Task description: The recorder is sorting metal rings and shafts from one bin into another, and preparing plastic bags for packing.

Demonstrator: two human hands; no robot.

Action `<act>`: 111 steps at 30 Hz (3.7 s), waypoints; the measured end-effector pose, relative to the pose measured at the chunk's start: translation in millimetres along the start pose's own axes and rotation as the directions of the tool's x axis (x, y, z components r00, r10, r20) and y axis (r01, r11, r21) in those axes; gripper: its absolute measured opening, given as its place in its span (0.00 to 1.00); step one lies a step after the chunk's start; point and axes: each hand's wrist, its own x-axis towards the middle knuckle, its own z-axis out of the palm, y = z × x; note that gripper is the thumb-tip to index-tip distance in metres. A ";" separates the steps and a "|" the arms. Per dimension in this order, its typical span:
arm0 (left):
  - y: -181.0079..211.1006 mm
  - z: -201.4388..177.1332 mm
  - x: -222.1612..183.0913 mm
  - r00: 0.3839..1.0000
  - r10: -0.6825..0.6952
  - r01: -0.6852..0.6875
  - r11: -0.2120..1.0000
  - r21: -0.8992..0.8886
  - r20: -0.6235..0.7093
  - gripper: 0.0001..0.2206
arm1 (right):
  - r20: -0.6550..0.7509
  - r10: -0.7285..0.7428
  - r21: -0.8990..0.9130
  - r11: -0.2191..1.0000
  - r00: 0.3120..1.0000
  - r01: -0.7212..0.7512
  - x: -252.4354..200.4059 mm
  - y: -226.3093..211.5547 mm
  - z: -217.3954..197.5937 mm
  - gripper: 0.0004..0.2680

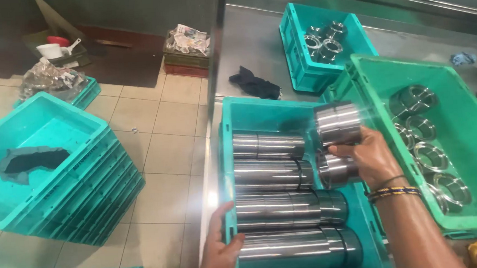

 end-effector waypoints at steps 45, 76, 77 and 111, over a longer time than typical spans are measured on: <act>-195.4 -104.6 73.9 0.905 0.399 -0.424 0.874 0.239 0.148 0.39 | 0.112 -0.251 -0.813 0.533 0.962 0.233 -32.7 -74.0 -58.4 0.14; -210.0 -180.6 89.2 0.996 0.025 -0.013 0.989 0.145 -0.084 0.36 | -0.013 0.126 -0.993 0.116 0.992 -0.027 160.2 85.6 -284.9 0.30; -190.6 -161.9 75.5 0.847 0.457 -0.531 0.760 0.376 0.271 0.39 | -0.022 0.108 -0.998 0.059 0.994 -0.029 165.0 90.7 -285.6 0.22; 9.7 -5.9 2.8 0.993 -0.020 0.055 0.950 0.307 -0.116 0.32 | -0.216 -0.244 0.794 0.520 0.945 0.316 -26.0 5.2 -211.2 0.15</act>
